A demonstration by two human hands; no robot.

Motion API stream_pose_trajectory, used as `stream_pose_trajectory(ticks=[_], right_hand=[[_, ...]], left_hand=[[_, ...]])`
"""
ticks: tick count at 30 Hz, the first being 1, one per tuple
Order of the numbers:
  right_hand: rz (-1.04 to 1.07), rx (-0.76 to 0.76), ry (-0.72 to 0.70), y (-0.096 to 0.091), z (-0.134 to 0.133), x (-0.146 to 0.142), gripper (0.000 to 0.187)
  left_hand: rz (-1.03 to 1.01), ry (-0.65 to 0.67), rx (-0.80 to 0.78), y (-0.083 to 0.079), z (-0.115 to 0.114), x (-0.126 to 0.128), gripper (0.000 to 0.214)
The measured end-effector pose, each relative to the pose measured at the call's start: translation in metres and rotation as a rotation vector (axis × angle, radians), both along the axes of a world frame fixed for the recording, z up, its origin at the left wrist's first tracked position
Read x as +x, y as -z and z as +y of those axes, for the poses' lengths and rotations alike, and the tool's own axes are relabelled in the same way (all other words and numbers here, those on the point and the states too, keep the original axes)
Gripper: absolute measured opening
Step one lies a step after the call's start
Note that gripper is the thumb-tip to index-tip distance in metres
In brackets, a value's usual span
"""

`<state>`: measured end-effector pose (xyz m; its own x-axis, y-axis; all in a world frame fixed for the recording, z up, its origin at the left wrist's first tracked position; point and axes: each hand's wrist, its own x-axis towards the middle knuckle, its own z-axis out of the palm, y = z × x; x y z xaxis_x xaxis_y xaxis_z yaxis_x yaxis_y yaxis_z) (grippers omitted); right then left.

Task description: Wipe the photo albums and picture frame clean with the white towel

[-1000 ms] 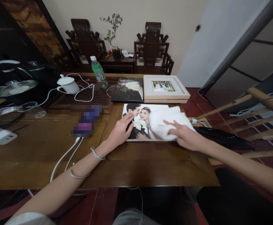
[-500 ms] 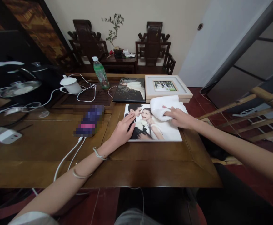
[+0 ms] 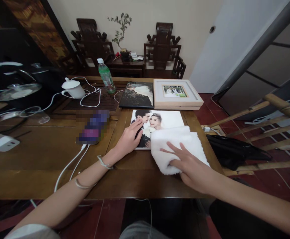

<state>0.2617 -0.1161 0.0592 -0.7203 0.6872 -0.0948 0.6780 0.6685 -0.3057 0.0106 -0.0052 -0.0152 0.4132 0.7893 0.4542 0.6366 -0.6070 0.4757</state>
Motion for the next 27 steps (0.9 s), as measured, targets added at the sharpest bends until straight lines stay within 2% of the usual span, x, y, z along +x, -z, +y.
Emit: stream_pose_trajectory(ticks=[3,9,13,16,20,23,27], right_hand=[[0.012,0.01,0.011,-0.001,0.028,-0.004,0.058],[-0.004,0.075,0.074,-0.004,0.111,-0.021,0.052],[-0.028,0.139,0.085,-0.001,0.139,-0.034,0.049],[-0.092,0.213,0.111,0.006,0.132,-0.039,0.054],[-0.129,0.229,0.055,0.011,0.09,-0.041,0.058],[-0.114,0.187,-0.011,0.006,0.049,-0.04,0.055],[-0.118,0.026,-0.019,-0.009,0.01,-0.039,0.055]], left_hand=[[0.003,-0.005,-0.001,0.0,0.0,0.0,0.04],[-0.006,0.006,-0.014,0.0,0.0,-0.002,0.041],[-0.027,0.018,-0.025,-0.002,0.0,-0.002,0.042],[-0.049,0.022,-0.027,-0.003,-0.001,-0.002,0.044],[-0.064,0.031,-0.018,-0.003,-0.001,-0.001,0.044],[-0.049,0.023,-0.019,-0.001,0.0,-0.001,0.043],[-0.034,-0.007,-0.038,0.0,-0.001,0.0,0.043]])
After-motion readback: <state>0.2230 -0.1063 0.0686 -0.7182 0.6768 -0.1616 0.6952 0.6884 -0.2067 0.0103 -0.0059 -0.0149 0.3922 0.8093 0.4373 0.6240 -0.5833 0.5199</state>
